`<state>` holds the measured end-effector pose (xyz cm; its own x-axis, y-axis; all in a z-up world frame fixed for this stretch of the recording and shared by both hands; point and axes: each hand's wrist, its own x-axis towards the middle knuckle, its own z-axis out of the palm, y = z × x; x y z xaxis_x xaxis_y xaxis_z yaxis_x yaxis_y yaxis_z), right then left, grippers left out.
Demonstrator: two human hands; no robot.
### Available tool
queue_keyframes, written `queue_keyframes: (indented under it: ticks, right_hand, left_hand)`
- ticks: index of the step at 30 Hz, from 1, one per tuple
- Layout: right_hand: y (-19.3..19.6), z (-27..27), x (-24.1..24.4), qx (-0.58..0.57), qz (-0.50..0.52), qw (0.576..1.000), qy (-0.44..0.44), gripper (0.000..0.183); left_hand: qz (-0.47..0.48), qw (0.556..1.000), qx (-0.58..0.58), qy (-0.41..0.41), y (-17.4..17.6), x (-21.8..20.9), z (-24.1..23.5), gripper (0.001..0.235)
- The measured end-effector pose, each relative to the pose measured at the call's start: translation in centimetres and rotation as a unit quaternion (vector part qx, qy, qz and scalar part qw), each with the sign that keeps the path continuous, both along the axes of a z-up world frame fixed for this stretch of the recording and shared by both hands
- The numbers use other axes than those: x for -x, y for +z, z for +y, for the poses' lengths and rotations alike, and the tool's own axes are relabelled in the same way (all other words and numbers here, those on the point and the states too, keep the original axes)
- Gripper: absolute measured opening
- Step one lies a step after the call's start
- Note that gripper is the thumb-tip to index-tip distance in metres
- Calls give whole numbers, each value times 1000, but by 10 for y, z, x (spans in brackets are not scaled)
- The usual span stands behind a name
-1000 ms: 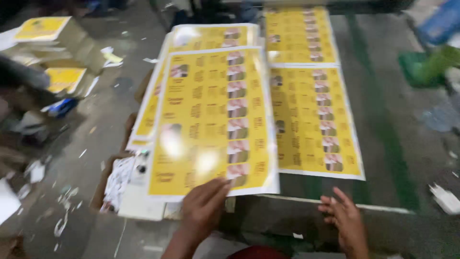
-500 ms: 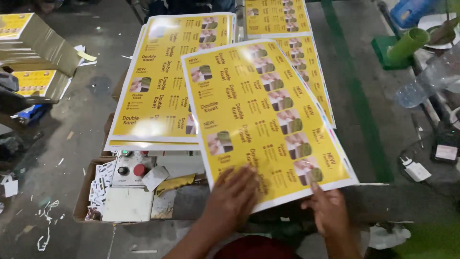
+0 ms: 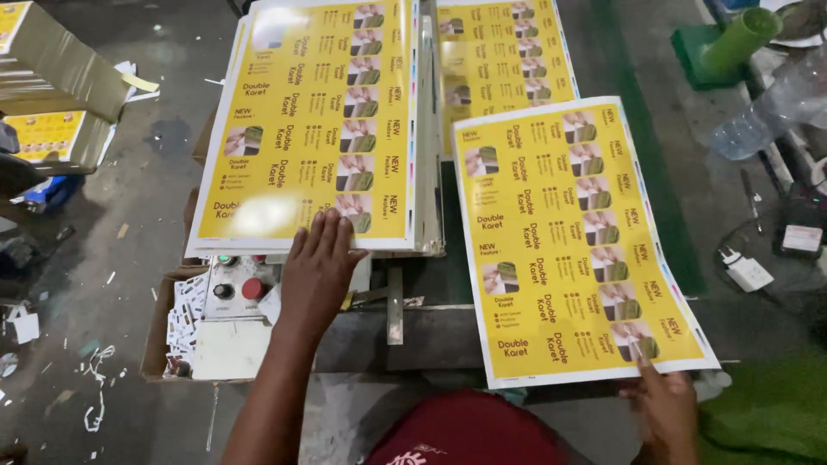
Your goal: The person is organizing and stacking printed yellow label sheets onto a pile on a workbench.
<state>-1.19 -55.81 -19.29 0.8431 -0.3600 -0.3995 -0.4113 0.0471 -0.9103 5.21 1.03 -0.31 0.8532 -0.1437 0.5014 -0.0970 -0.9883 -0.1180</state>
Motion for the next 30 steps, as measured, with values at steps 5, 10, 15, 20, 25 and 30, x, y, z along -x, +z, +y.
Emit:
queue_keyframes:
  ticks: [5, 10, 15, 20, 25, 30]
  right_hand:
    - [11, 23, 13, -32, 13, 999, -15, 36]
    - [46, 62, 3, -40, 42, 998, -13, 33]
    - [20, 78, -32, -76, 6, 994, 72, 42]
    - [-43, 70, -108, -92, -86, 988, 92, 34]
    - [-44, 80, -157, -105, -80, 986, 104, 45]
    - [14, 106, -111, -138, -9, 983, 119, 66]
  left_hand:
    - [73, 996, 17, -56, 39, -7, 20, 40]
    - [-15, 994, 74, -74, 80, 5, 13, 17]
    - [-96, 991, 82, -51, 98, 48, -22, 9]
    - [-144, 979, 111, -95, 64, 65, -28, 9]
    - [-172, 962, 183, -105, 46, 74, -40, 14]
    - [-113, 943, 278, -146, 55, 85, -83, 27]
